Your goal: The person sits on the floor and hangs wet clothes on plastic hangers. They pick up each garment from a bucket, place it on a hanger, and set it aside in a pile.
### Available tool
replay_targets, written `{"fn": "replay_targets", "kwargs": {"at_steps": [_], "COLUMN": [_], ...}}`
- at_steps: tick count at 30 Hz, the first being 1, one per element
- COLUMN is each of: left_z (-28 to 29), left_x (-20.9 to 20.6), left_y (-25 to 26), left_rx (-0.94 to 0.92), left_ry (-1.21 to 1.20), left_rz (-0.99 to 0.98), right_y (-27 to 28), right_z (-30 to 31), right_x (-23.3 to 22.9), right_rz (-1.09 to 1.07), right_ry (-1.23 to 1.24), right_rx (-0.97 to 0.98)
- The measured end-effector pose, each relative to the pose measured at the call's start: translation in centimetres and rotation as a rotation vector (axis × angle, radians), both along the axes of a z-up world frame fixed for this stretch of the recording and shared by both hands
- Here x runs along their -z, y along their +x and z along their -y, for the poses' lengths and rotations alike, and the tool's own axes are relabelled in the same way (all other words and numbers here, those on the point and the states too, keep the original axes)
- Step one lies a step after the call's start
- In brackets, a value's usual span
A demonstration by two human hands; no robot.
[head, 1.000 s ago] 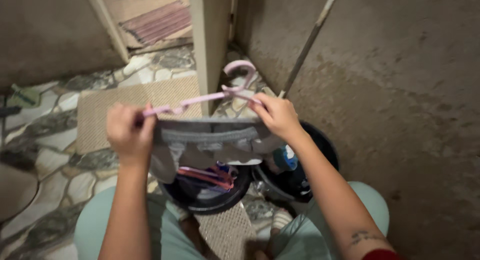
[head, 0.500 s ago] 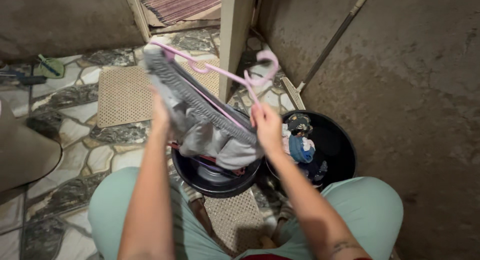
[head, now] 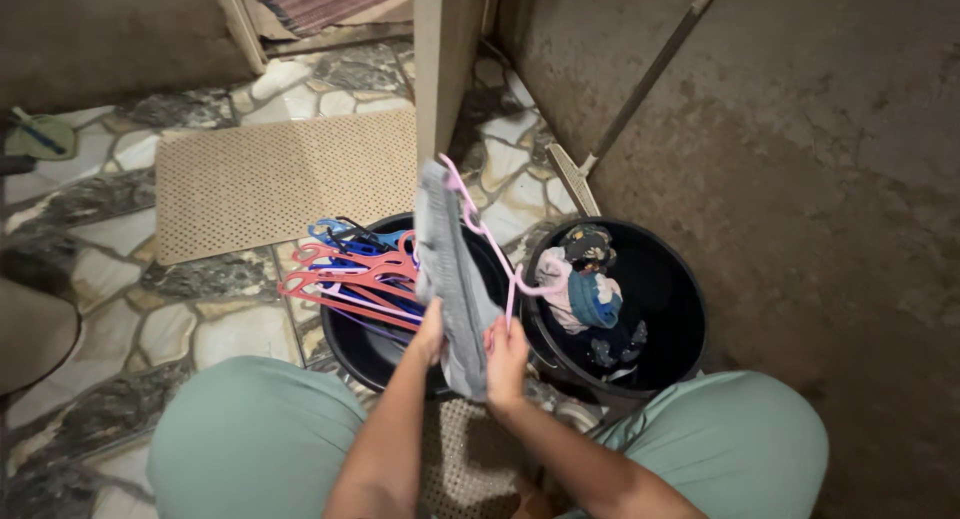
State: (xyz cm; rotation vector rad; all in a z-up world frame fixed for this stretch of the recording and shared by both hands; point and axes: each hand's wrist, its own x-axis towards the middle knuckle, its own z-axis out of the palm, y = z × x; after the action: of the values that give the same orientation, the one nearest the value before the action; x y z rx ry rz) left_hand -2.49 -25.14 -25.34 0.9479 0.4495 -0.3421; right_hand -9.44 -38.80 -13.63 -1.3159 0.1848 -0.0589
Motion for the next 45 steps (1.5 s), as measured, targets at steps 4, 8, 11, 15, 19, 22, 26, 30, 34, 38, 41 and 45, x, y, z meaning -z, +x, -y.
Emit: {"fn": "replay_targets", "kwargs": {"at_steps": [4, 8, 11, 15, 19, 22, 26, 30, 34, 38, 41, 45], "left_z": [2.0, 2.0, 1.8, 1.5, 0.8, 0.1, 0.5, 0.9, 0.9, 1.9, 4.4, 8.2], "left_x": [4.4, 6.7, 7.5, 7.3, 5.8, 4.0, 2.5, 2.8, 2.2, -1.1, -5.5, -11.4], "left_y": [0.5, 0.4, 0.1, -0.7, -1.4, -2.3, -3.0, -3.8, -3.0, -0.7, 1.5, 2.2], "left_rx": [0.14, -0.045, -0.085, -0.098, -0.282, -0.29, -0.105, 0.049, 0.041, -0.08, -0.188, -0.116], "left_ry": [0.512, 0.978, 0.949, 1.01, 1.186, 1.228, 1.255, 1.246, 1.262, 1.304, 1.258, 1.212], "left_rz": [-0.046, -0.178, -0.233, -0.228, -0.193, -0.162, -0.178, -0.183, -0.14, 0.088, 0.361, 0.581], "right_y": [-0.8, 0.9, 2.5, 4.4, 6.0, 5.8, 6.2, 7.3, 6.9, 5.6, 8.3, 9.9], "right_z": [0.3, 1.7, 1.8, 0.1, -2.9, -2.8, -0.3, 1.6, 1.7, 3.7, 8.9, 15.0], "right_x": [3.9, 6.2, 7.2, 8.0, 9.2, 10.6, 13.0, 13.8, 11.6, 6.1, -0.1, -6.7], "right_rz": [-0.064, -0.039, -0.055, -0.09, -0.115, -0.28, -0.176, -0.108, -0.294, -0.492, -0.092, 0.198], "right_ry": [0.023, -0.192, -0.224, -0.194, 0.021, 0.07, -0.202, -0.789, -0.847, -0.387, -0.816, -1.631], "right_rx": [0.079, 0.089, 0.067, 0.048, 0.071, 0.128, 0.037, 0.035, 0.019, -0.583, -0.688, -0.235]}}
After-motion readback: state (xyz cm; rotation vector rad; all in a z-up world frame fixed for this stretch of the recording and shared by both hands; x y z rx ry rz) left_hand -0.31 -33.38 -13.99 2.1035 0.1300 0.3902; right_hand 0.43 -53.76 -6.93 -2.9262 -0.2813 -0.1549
